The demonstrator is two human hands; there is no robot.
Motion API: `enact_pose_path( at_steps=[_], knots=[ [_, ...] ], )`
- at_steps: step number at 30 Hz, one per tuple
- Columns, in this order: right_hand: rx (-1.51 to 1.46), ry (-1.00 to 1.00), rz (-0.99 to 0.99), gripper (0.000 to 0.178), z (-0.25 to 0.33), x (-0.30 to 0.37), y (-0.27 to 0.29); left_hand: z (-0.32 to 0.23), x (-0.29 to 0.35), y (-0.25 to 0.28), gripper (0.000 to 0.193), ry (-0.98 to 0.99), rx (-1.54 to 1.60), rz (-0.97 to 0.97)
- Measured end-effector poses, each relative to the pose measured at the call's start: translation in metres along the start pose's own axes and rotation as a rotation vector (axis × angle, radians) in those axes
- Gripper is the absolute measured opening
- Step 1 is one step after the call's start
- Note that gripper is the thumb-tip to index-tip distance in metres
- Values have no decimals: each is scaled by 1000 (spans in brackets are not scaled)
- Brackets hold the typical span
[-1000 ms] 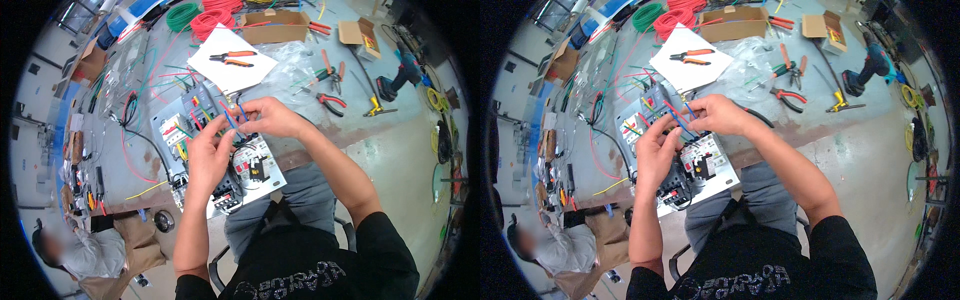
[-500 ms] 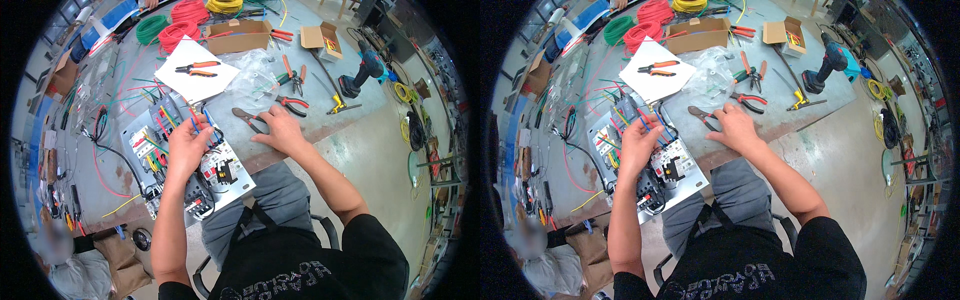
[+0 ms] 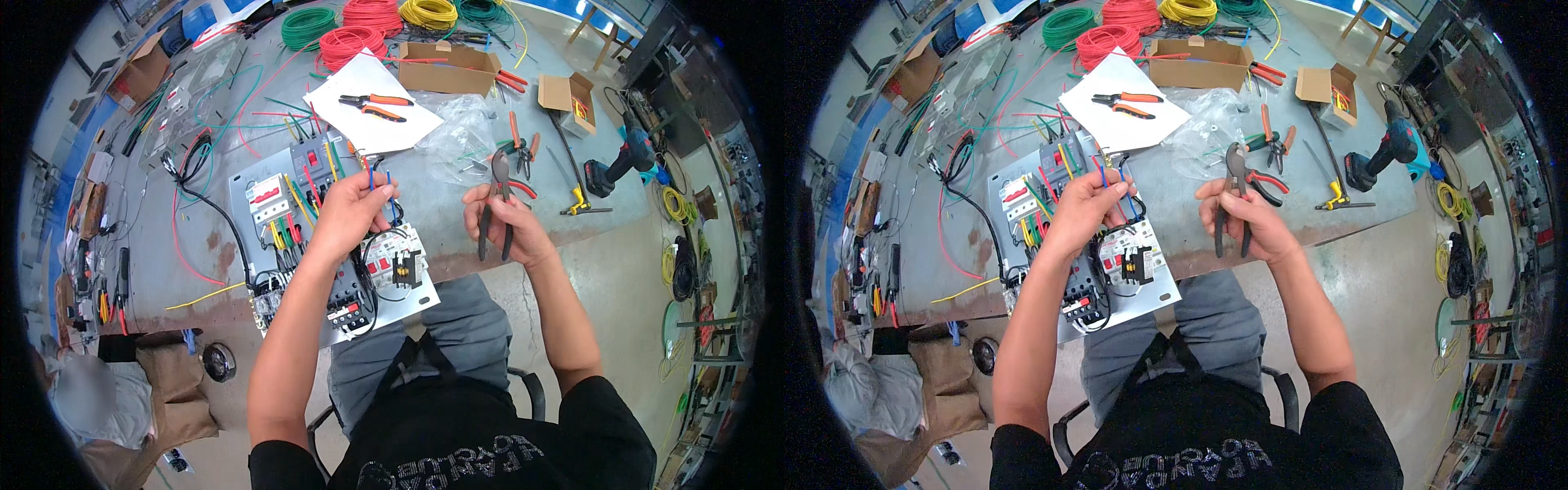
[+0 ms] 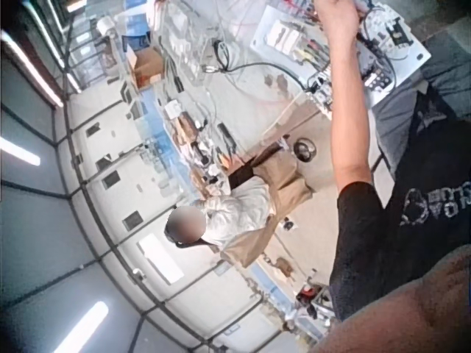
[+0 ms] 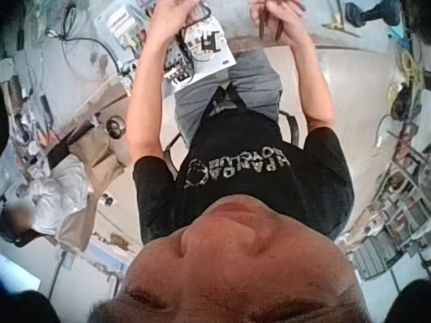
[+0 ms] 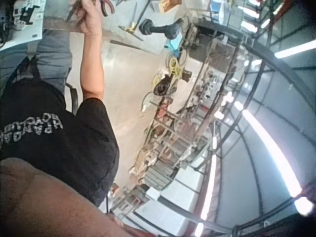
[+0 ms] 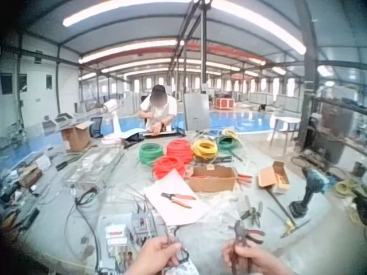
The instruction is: The person strips and connects multiple colored wires to terminals on an electrical panel using pliers and a screwdriver. They repeatedly cut wire ends, strip insulation, and tighten connections on circuit breakers and terminal blocks.
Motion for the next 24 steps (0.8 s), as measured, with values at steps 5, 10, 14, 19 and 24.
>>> enact_pose_path(
  at_steps=[5, 10, 14, 19, 24],
  knots=[
    [600, 46, -158, 43, 18, -11, -26, 2, 0, 6, 27, -24, -54, 25],
    [1468, 278, -267, 30, 66, -27, -50, 4, 2, 10, 34, -65, -53, 40],
    [1671, 293, -282, 26, 81, -40, -64, 1, 2, 10, 37, -58, -31, 57],
    [1787, 315, -303, 33, 84, -61, -65, -1, 1, 8, 33, -66, -160, 56],
    [1775, 403, -331, 36, 82, -68, -71, -3, 6, 6, 27, -15, -65, 74]
  ],
)
Point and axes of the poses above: each hand's wrist, its own x-axis away from the middle knuckle, its own y-axis out of the back of the hand, z = x × y, the point moved 2 cm from there along -x, towards the middle knuckle, and after that the axes turned 10 degrees about -y, right-handed, at the moved point
